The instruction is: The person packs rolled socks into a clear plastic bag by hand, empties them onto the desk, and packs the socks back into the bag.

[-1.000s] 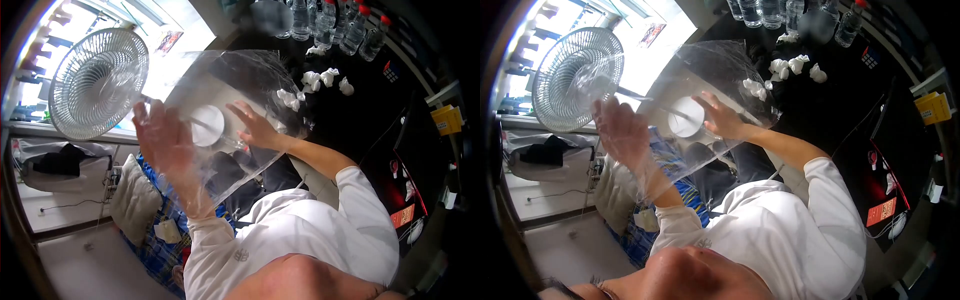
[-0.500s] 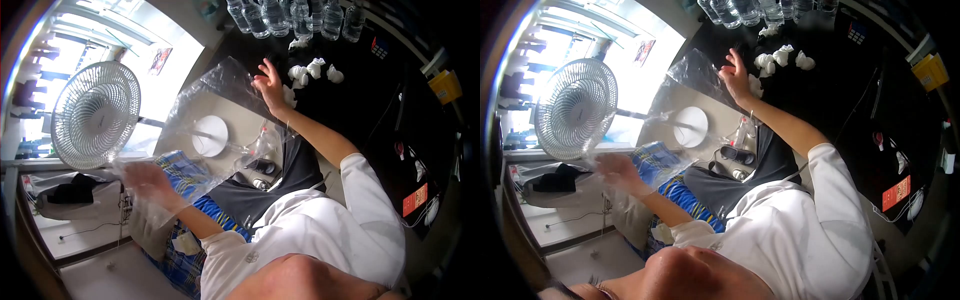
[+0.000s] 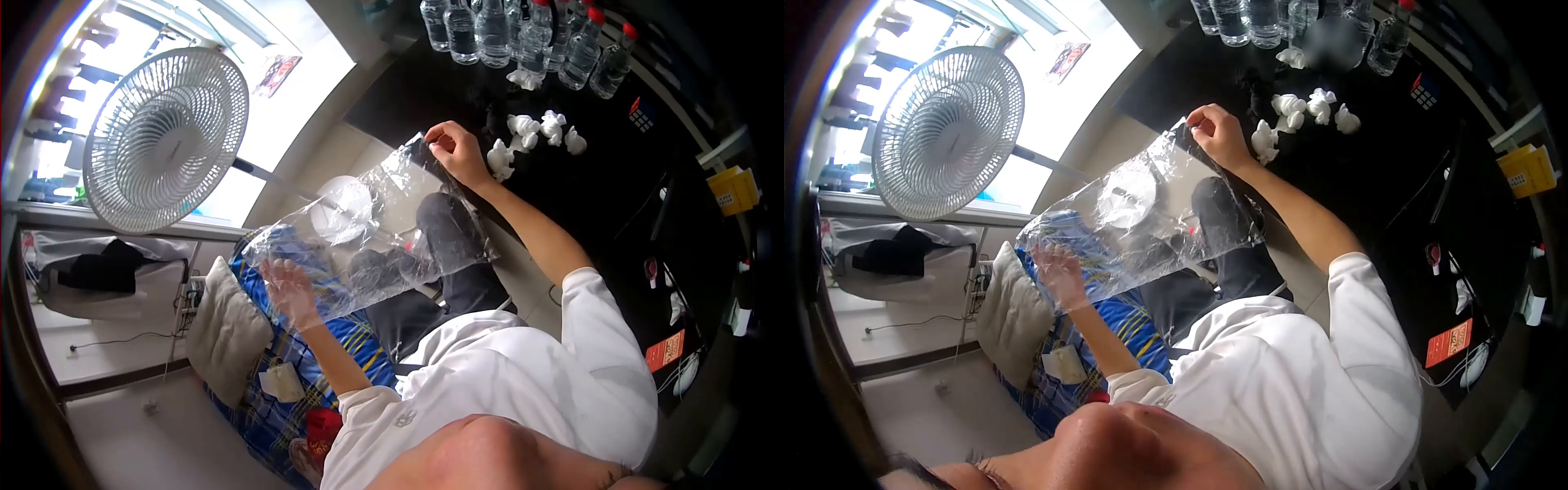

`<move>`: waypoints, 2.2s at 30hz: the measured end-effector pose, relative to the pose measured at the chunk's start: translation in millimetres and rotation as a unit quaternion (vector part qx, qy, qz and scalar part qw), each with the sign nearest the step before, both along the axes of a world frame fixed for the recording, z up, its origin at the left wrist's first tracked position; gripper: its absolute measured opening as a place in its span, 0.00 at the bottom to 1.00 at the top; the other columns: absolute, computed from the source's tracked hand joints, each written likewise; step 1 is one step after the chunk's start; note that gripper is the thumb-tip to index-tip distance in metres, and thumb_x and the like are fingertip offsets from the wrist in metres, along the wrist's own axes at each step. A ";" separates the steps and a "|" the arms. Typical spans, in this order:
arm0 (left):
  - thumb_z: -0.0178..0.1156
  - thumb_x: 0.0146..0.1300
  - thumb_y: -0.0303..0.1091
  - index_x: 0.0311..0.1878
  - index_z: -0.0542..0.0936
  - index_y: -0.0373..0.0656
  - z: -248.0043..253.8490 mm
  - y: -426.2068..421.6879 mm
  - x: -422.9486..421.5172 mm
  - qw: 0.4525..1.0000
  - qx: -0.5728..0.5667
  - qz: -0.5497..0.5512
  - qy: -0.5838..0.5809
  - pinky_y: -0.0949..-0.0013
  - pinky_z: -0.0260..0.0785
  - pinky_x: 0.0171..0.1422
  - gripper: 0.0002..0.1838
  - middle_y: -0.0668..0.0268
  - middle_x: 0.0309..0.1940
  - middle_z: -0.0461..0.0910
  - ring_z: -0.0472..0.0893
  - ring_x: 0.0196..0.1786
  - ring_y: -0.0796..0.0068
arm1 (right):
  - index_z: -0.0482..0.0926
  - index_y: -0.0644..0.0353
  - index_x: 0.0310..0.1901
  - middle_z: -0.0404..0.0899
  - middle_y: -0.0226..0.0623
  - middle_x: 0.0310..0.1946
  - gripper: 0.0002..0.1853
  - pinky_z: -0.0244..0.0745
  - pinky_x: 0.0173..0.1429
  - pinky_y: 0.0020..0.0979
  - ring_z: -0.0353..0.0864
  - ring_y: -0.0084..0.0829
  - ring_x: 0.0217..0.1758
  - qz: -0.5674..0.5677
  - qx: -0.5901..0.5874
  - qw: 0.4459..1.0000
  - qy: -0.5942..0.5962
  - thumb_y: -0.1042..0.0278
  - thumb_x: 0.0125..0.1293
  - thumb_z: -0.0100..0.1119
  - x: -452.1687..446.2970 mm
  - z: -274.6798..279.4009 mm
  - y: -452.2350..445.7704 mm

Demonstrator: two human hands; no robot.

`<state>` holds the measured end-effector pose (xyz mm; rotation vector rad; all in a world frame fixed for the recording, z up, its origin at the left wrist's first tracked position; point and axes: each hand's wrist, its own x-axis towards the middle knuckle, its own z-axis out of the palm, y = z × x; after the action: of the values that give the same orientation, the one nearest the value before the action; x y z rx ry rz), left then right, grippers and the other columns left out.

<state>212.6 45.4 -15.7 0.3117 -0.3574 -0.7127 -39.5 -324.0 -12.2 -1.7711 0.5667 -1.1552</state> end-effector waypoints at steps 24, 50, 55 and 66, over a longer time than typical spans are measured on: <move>0.50 0.80 0.39 0.63 0.84 0.51 -71.5 28.3 -1.3 0.935 -0.235 -0.119 0.236 0.46 0.66 0.78 0.18 0.61 0.74 0.74 0.69 0.78 0.59 | 0.87 0.52 0.39 0.82 0.30 0.38 0.12 0.80 0.55 0.37 0.82 0.35 0.48 0.225 -0.332 0.883 0.245 0.53 0.66 0.72 3.6 -17.4 73.0; 0.68 0.72 0.34 0.61 0.80 0.37 -59.6 100.5 32.9 0.599 0.643 0.246 -0.409 0.68 0.78 0.48 0.19 0.61 0.49 0.87 0.85 0.46 0.72 | 0.72 0.42 0.73 0.88 0.40 0.47 0.36 0.85 0.55 0.44 0.89 0.44 0.49 0.390 -0.296 0.807 0.331 0.48 0.65 0.72 -1.0 -11.9 87.5; 0.74 0.62 0.33 0.67 0.77 0.41 -19.0 15.0 -52.6 0.544 0.527 0.194 -0.624 0.53 0.71 0.69 0.30 0.56 0.69 0.77 0.77 0.70 0.56 | 0.66 0.34 0.78 0.85 0.42 0.47 0.41 0.84 0.52 0.42 0.87 0.44 0.52 0.441 -0.278 0.771 0.366 0.44 0.65 0.72 -1.2 -9.0 99.4; 0.65 0.65 0.30 0.56 0.85 0.39 -20.5 -67.4 -134.8 0.641 0.438 0.076 -0.626 0.54 0.71 0.71 0.16 0.56 0.55 0.88 0.86 0.58 0.51 | 0.75 0.41 0.70 0.84 0.41 0.51 0.33 0.82 0.58 0.45 0.85 0.46 0.56 0.435 -0.308 0.777 0.336 0.50 0.63 0.74 -1.9 -24.1 110.7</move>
<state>77.8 -22.0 -36.2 1.8039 -1.2896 -0.3324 -41.5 -213.2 -36.3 -2.5902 -0.3373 0.0156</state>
